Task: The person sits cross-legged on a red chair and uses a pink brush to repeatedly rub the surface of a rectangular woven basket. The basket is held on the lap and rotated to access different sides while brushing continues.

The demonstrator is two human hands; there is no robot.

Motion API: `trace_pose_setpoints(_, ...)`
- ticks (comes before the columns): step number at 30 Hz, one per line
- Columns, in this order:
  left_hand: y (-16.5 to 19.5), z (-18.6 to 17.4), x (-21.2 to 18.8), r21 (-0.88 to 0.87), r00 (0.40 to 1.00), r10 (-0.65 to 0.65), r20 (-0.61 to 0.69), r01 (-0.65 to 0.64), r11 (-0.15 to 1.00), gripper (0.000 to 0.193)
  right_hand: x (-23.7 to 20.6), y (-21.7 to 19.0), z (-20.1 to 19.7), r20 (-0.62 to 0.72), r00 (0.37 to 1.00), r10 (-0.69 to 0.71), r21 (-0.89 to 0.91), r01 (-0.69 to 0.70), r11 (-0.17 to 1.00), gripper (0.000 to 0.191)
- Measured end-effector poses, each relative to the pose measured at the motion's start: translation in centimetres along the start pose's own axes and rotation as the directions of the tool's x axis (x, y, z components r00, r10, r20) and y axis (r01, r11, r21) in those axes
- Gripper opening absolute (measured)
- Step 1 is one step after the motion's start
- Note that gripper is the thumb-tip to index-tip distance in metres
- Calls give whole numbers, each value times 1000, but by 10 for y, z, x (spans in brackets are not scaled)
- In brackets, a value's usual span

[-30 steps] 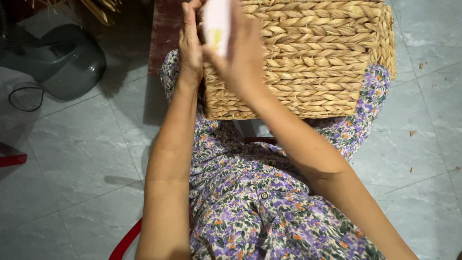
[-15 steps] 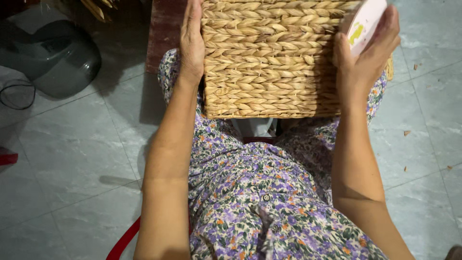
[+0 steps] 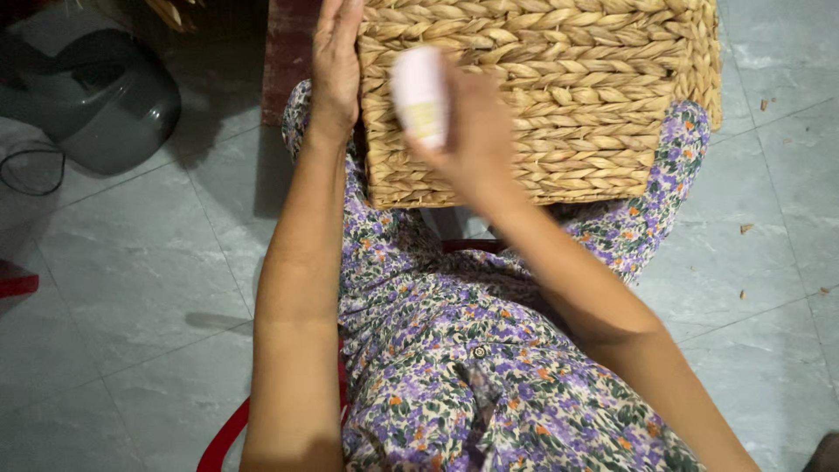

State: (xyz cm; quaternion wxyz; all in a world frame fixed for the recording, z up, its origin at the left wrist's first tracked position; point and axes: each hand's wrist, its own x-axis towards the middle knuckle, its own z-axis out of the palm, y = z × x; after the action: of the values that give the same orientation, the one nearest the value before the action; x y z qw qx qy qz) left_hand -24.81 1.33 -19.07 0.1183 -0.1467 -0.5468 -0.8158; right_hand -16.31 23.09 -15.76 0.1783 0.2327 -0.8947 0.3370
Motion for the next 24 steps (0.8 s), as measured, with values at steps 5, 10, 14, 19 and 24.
trace_pose_setpoints(5,-20,-6,4,-27,996,20,-88,-22,999,38,-36,102,-63,-188,961,204,284,-146,948,84)
trace_pose_setpoints(10,-34,-21,2,164,991,56,-124,-35,986,43,-65,128,-87,-291,909,297,147,-265,953,82)
trace_pose_setpoints(14,-45,-26,1,154,989,23,-148,0,988,44,-55,71,-28,-181,963,199,446,-100,889,87)
trace_pose_setpoints(19,-46,-26,1,258,987,-2,-160,43,965,44,-36,-34,9,78,997,21,93,-29,995,92)
trace_pose_setpoints(24,-38,-22,3,324,991,43,-129,1,946,50,-39,-36,0,176,984,-8,82,-6,997,95)
